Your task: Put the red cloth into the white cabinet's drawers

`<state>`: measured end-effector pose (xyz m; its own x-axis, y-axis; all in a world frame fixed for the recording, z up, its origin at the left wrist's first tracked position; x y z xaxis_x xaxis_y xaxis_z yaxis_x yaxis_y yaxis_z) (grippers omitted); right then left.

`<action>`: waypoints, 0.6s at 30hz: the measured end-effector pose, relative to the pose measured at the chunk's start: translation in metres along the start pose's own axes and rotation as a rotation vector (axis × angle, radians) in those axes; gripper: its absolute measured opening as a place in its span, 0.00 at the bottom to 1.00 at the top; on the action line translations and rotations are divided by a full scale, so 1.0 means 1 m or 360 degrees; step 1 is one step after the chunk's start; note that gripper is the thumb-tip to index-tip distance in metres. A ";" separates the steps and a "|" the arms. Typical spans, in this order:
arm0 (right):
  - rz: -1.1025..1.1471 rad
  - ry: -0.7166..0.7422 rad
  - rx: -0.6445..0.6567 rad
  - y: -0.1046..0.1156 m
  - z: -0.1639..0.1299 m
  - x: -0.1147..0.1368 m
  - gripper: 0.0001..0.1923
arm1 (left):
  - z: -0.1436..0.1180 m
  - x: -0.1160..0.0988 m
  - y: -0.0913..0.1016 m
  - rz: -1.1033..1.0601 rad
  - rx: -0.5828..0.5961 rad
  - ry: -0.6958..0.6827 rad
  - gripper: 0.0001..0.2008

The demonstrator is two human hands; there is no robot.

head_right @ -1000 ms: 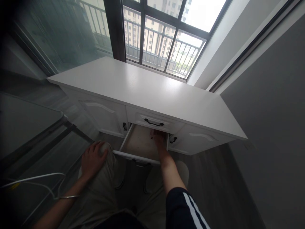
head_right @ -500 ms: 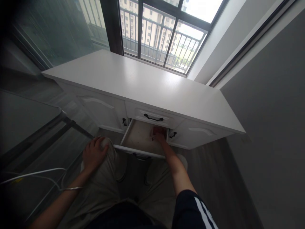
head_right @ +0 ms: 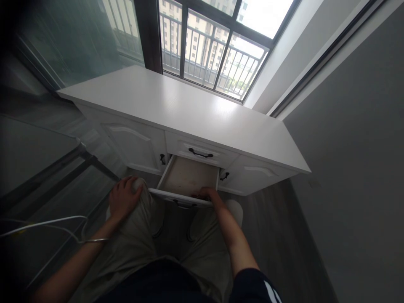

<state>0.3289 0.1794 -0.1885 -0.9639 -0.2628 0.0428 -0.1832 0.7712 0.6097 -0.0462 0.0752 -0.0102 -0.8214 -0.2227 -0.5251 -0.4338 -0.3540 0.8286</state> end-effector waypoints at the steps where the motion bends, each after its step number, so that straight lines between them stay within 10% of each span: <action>1: 0.0014 -0.0003 0.0004 0.000 0.000 0.000 0.12 | 0.000 0.001 0.000 -0.0002 -0.0002 -0.0001 0.24; 11: 0.0501 0.0032 -0.0129 0.018 -0.010 -0.002 0.05 | -0.001 0.001 0.002 -0.0006 -0.0026 -0.0020 0.24; 18: 0.1543 0.0395 -0.0504 0.073 -0.002 0.051 0.18 | 0.000 0.000 0.000 0.0039 -0.0030 -0.0060 0.23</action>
<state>0.2670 0.2208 -0.1399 -0.5973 0.2472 0.7629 0.7398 0.5372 0.4051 -0.0462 0.0747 -0.0098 -0.8452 -0.1971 -0.4968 -0.4066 -0.3661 0.8370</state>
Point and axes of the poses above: each hand's wrist, its own z-axis towards the middle knuckle, its own y-axis out of the back of the hand, x = y × z, the point moved 10 cm from there along z, towards the middle knuckle, and after that the axes turned 10 degrees about -z, right-handed, at the moved point
